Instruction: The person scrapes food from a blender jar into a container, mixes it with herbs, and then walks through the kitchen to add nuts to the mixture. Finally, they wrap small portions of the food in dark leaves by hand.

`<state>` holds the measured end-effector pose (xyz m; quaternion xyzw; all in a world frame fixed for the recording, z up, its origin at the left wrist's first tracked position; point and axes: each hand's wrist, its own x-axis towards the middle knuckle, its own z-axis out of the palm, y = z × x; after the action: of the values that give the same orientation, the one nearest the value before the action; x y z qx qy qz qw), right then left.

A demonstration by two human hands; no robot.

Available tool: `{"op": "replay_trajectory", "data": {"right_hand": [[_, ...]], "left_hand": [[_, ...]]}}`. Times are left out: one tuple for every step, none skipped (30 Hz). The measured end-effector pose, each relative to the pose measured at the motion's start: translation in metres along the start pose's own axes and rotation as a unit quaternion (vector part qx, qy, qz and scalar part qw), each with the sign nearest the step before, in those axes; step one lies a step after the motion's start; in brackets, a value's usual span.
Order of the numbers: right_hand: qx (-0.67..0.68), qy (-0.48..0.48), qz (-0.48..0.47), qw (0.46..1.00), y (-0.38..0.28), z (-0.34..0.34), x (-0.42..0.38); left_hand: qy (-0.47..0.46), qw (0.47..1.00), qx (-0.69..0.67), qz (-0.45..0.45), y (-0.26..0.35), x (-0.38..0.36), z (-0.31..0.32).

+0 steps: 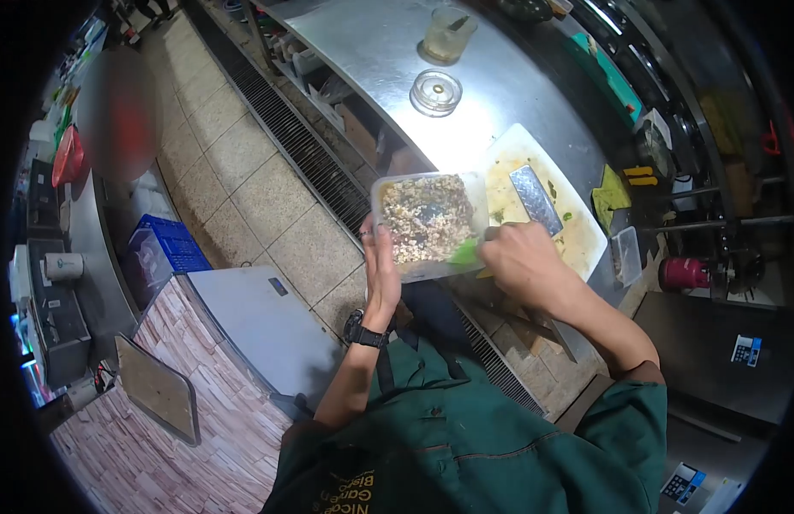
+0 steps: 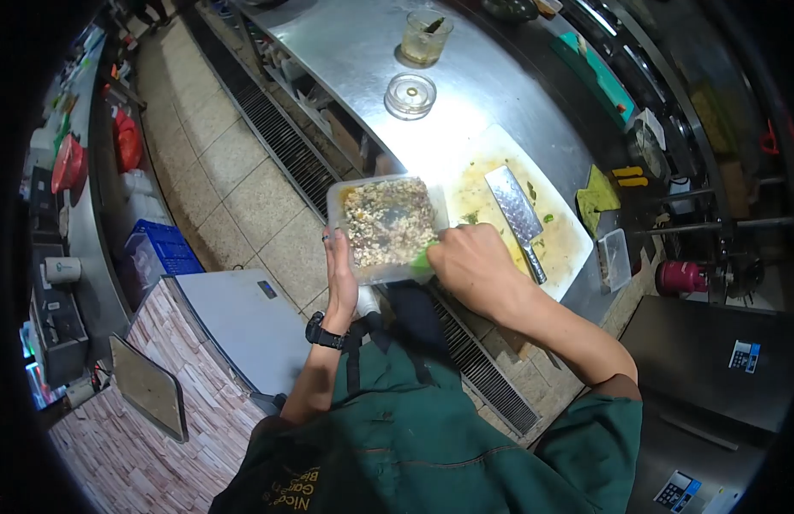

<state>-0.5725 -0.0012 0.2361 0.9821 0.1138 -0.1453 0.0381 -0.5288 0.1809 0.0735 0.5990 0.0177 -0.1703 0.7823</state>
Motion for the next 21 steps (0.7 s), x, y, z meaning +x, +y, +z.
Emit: {"op": "replay_trajectory", "data": {"right_hand": [[0.042,-0.034,-0.019,0.998,0.003,0.010,0.003],[0.041,-0.033,-0.016,0.998,0.005,0.021,0.002],[0.078,0.053,-0.016,0.995,0.005,0.032,0.000],[0.117,0.138,-0.017,0.983,0.005,0.040,-0.001],[0.118,0.137,-0.023,0.983,0.005,0.046,0.001],[0.144,0.151,-0.002,0.978,0.005,0.051,0.003],[0.170,0.165,0.022,0.971,0.004,0.054,0.004],[0.172,0.165,0.023,0.971,0.005,0.054,0.005],[0.160,0.179,0.034,0.970,0.006,0.054,0.009],[0.148,0.193,0.045,0.969,0.007,0.052,0.013],[0.150,0.194,0.046,0.968,0.007,0.047,0.015],[0.111,0.208,0.067,0.969,0.006,0.037,0.015],[0.072,0.221,0.087,0.969,0.005,0.032,0.014],[0.072,0.220,0.090,0.969,0.004,0.037,0.012],[0.067,0.166,0.078,0.981,0.003,0.045,0.011],[0.062,0.113,0.065,0.990,0.002,0.049,0.010],[0.116,0.124,0.012,0.985,0.001,0.051,0.008],[0.117,0.123,0.011,0.985,0.002,0.048,0.008],[0.100,0.145,0.040,0.984,0.003,0.042,0.008],[0.081,0.167,0.069,0.980,0.004,0.033,0.008],[0.097,0.141,0.113,0.979,0.006,0.015,0.010]], "left_hand": [[-0.006,1.000,0.000,0.002,0.003,0.001,0.001],[0.001,1.000,-0.007,0.008,0.006,0.000,0.002],[0.013,1.000,-0.016,0.012,0.007,-0.002,0.002],[0.018,1.000,-0.017,0.012,0.000,-0.001,-0.001],[0.023,1.000,-0.010,0.018,-0.011,0.003,-0.005],[0.028,0.999,-0.002,0.025,-0.013,0.006,-0.007],[0.030,0.999,-0.001,0.025,-0.015,0.007,-0.009],[0.022,1.000,-0.005,-0.002,-0.017,0.007,-0.010],[0.014,0.999,-0.009,-0.030,-0.014,0.006,-0.009],[0.012,0.999,-0.007,-0.031,-0.010,0.004,-0.006],[0.007,0.999,-0.014,-0.032,-0.006,0.001,-0.003],[0.002,0.999,-0.022,-0.034,-0.003,-0.001,0.001],[0.006,0.999,-0.026,-0.043,-0.005,-0.001,0.002],[0.004,0.999,-0.026,-0.045,-0.006,-0.002,0.003],[0.008,0.998,-0.036,-0.049,-0.006,-0.003,0.004],[0.012,0.997,-0.046,-0.053,-0.006,-0.001,0.006],[0.012,0.997,-0.046,-0.053,-0.008,0.000,0.006],[0.014,0.998,-0.033,-0.048,-0.010,0.001,0.005],[0.016,0.999,-0.018,-0.044,-0.011,0.001,0.004],[0.016,0.999,-0.018,-0.045,-0.012,0.002,0.003],[0.004,0.998,-0.041,-0.055,-0.012,0.001,0.002]]}}
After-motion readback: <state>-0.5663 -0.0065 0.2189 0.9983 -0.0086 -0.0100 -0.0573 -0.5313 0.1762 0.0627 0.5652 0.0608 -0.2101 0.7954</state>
